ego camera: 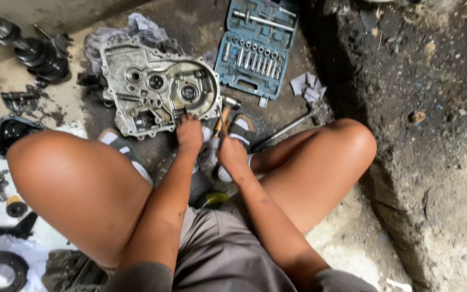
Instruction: The person sits on the floor and uses a hammer and punch to remove a pin from a disassembled engine casing. They repeatedly strike the punch to drive the pin out, then remove the pin by hand.
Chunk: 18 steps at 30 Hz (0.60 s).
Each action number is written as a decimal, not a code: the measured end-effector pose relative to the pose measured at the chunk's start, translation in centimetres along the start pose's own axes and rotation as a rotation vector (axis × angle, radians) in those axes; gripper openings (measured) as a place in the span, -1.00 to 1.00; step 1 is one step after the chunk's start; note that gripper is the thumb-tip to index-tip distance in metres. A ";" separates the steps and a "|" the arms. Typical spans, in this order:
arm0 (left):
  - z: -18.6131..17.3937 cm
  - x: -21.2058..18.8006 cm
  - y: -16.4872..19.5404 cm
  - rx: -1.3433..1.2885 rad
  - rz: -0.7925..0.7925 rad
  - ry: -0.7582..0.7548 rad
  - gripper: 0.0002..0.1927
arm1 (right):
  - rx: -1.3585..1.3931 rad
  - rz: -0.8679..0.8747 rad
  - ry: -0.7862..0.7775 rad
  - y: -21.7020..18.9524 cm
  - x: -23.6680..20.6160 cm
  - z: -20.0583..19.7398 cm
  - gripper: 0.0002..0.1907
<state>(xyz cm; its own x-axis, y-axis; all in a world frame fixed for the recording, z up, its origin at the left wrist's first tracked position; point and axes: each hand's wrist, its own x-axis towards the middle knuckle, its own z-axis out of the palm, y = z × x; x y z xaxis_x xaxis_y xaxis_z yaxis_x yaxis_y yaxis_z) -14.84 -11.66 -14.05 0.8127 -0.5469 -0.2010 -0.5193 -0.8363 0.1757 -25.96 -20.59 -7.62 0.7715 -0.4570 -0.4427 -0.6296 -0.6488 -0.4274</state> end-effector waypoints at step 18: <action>0.9 0.1 -0.6 -0.019 -0.010 0.011 -0.74 | 0.024 -0.009 0.007 0.6 -0.2 0.2 -0.14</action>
<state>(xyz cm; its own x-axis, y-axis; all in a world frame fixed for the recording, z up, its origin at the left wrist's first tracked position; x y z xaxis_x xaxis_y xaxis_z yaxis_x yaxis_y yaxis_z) -14.70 -11.26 -14.99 0.8210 -0.5377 -0.1923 -0.5058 -0.8410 0.1920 -26.52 -20.75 -7.92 0.7777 -0.4555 -0.4332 -0.6245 -0.6382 -0.4502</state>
